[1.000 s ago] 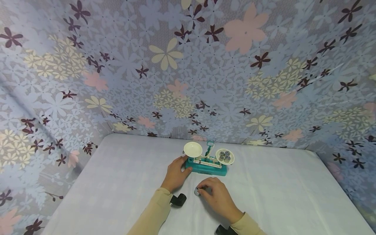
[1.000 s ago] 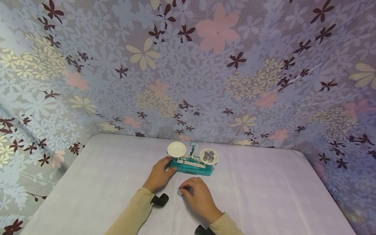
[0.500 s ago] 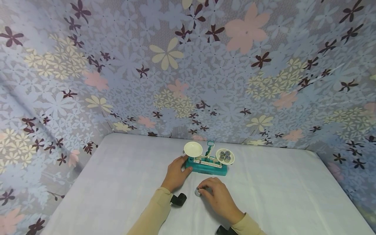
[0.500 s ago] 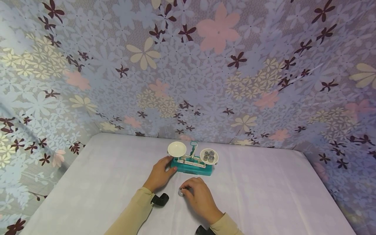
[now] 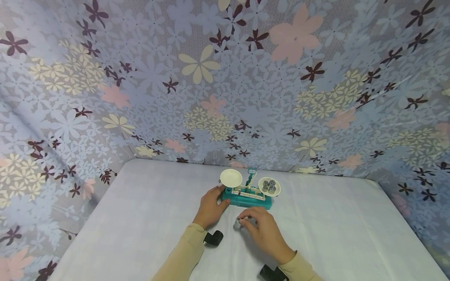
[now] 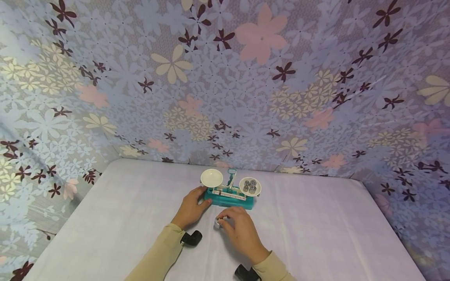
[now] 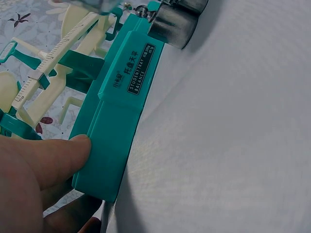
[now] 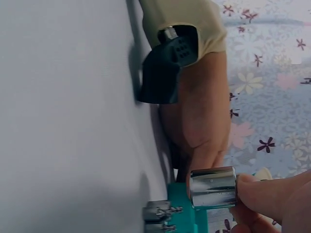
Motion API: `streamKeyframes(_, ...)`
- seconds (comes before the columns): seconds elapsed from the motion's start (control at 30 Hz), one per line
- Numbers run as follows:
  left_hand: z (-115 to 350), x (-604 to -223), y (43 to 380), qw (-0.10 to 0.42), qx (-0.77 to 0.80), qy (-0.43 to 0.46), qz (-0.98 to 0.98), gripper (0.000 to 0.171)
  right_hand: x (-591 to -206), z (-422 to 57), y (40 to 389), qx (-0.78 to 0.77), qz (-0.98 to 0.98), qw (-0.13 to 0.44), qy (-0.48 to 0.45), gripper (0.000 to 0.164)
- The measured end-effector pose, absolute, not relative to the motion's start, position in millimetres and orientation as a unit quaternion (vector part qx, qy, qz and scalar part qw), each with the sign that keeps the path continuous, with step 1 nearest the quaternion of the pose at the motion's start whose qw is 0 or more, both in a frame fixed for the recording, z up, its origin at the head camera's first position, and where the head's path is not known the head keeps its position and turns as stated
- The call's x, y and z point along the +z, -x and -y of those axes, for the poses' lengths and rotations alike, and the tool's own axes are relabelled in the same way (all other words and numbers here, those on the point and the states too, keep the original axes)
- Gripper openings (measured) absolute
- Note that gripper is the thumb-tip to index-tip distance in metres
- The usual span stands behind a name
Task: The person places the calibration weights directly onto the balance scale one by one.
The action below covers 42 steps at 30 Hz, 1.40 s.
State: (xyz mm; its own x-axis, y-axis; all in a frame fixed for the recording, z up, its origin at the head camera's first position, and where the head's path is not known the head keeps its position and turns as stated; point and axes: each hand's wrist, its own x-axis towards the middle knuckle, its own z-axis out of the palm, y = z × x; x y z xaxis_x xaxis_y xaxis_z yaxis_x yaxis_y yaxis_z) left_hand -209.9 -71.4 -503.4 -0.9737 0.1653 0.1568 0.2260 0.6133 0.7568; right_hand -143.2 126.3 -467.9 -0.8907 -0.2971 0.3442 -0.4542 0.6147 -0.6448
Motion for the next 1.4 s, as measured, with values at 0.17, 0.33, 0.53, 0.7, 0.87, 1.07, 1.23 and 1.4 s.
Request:
streamKeyframes(0.17, 71.7, -503.4, 211.0, 0.033, -0.424, 0.105, 0.899, 0.055, -460.3, -126.9, 144.6, 0.392, 0.889, 0.106, -0.212, 0.014)
streamKeyframes(0.33, 71.6, -503.8, 211.8, 0.025, -0.423, 0.099, 0.901, 0.056, -453.7, -126.6, 147.7, 0.392, 0.887, 0.121, -0.212, 0.016)
streamKeyframes(0.53, 72.2, -506.1, 213.4, 0.030, -0.421, 0.101, 0.901, 0.056, -445.0, -125.4, 151.7, 0.391, 0.885, 0.137, -0.213, 0.017)
streamKeyframes(0.7, 72.3, -505.9, 213.2, 0.026, -0.419, 0.098, 0.902, 0.056, -439.8, -124.4, 154.5, 0.388, 0.885, 0.146, -0.213, 0.014)
streamKeyframes(0.87, 71.6, -504.5, 212.9, 0.019, -0.421, 0.090, 0.902, 0.056, -436.2, -123.2, 159.4, 0.392, 0.878, 0.160, -0.221, 0.013)
streamKeyframes(1.07, 70.5, -502.8, 210.9, 0.012, -0.426, 0.086, 0.900, 0.057, -432.8, -122.0, 165.3, 0.401, 0.869, 0.178, -0.229, 0.012)
streamKeyframes(1.23, 70.7, -502.4, 210.4, 0.014, -0.428, 0.091, 0.899, 0.056, -431.2, -121.5, 169.1, 0.398, 0.867, 0.191, -0.232, 0.011)
streamKeyframes(1.4, 70.9, -502.4, 210.3, 0.019, -0.426, 0.097, 0.899, 0.056, -429.4, -120.2, 172.4, 0.391, 0.867, 0.204, -0.234, 0.010)
